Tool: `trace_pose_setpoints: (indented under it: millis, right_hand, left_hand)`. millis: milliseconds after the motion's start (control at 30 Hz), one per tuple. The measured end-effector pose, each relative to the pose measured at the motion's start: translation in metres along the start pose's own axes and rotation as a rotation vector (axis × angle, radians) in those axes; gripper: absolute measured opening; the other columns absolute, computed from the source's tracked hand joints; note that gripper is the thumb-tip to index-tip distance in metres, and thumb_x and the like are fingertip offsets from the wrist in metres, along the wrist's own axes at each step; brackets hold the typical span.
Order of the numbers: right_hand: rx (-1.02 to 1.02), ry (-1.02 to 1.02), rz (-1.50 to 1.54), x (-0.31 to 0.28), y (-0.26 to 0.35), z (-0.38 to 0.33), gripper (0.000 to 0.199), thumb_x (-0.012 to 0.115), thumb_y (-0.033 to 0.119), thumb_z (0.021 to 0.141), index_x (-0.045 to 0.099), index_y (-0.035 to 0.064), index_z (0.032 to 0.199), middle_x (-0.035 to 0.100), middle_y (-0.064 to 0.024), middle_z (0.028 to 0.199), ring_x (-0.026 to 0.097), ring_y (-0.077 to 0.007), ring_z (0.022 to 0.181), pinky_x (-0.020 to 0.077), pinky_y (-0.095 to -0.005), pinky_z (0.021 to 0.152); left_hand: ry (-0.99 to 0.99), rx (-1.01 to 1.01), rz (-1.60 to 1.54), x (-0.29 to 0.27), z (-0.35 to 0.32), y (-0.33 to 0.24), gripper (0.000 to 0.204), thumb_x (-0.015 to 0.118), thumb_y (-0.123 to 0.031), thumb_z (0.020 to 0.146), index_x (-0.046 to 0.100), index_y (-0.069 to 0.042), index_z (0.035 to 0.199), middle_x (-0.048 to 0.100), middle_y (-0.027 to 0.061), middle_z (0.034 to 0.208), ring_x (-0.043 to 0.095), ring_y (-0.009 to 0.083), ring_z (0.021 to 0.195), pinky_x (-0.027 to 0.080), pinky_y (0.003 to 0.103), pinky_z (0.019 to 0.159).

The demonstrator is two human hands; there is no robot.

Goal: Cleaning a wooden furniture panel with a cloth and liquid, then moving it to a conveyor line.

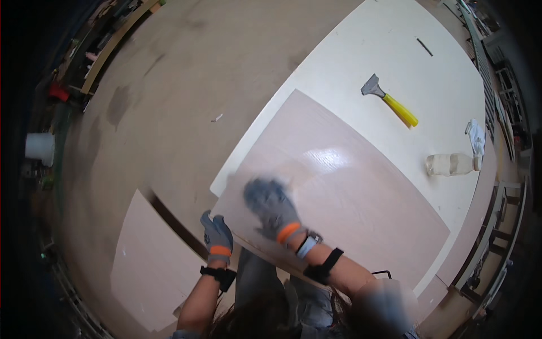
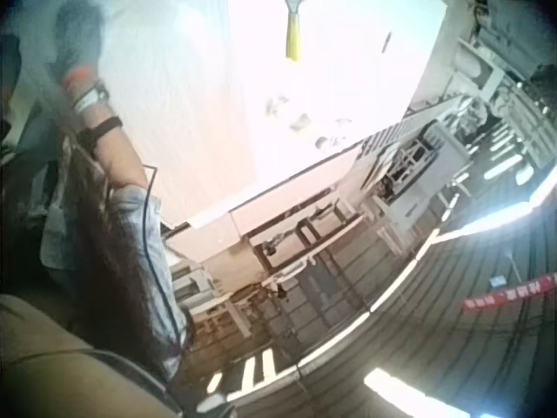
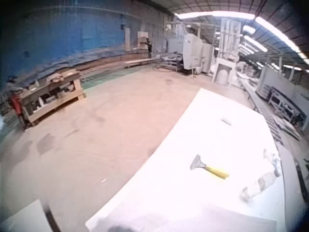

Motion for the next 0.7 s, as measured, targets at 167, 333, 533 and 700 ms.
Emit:
trace_pose_setpoints:
  millis: [167,333,533,700]
  right_hand:
    - [0.03,-0.046,-0.191,-0.016,-0.029,0.033,0.083,0.057,0.053,0.076,0.03,0.0108,0.143,0.029,-0.0127,0.148,0.02,-0.031,0.139,0.0076,-0.0476,0.114]
    - [0.566,-0.434,-0.202,-0.102,-0.155,0.081,0.07,0.039,0.048,0.089,0.029,0.0037,0.143,0.026,-0.0157,0.149,0.016,-0.0323,0.14,0.0042,-0.0451,0.115]
    - [1.01,-0.404,-0.189,-0.079,-0.191,-0.037,0.071,0.035,0.049,0.091,0.028,-0.0003,0.142,0.023,-0.0196,0.149,0.013,-0.0361,0.14,0.0015,-0.0467,0.114]
    - [1.605,-0.554,-0.018,0.011,-0.17,-0.319,0.07,0.032,0.05,0.093,0.031,-0.0019,0.14,0.026,-0.0185,0.149,0.015,-0.0331,0.14,0.0028,-0.0422,0.115]
  left_hand:
    - [0.216,0.066,0.092,-0.002,0.007,-0.003,0.04,0.047,-0.029,0.091,0.043,0.0,0.119,0.061,0.0253,0.09,0.06,0.0406,0.083,0.046,0.043,0.073]
    - [0.339,0.17,0.149,0.002,0.027,0.008,0.037,0.049,-0.032,0.09,0.049,-0.002,0.112,0.062,0.0156,0.075,0.061,0.0319,0.07,0.046,0.042,0.067]
    - [0.624,0.557,0.431,0.007,0.037,-0.021,0.024,0.05,-0.026,0.089,0.058,-0.004,0.094,0.062,0.0183,0.083,0.06,0.0385,0.08,0.046,0.045,0.07]
    - [0.744,0.783,0.507,0.023,0.03,-0.026,0.021,0.048,-0.024,0.09,0.06,-0.006,0.093,0.059,0.0204,0.09,0.057,0.041,0.084,0.045,0.047,0.072]
Point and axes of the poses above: each hand's wrist, its own z-axis towards the middle knuckle, its own x-axis out of the palm, y = z × x, the point moved 10 cm from there along z, towards the middle knuckle
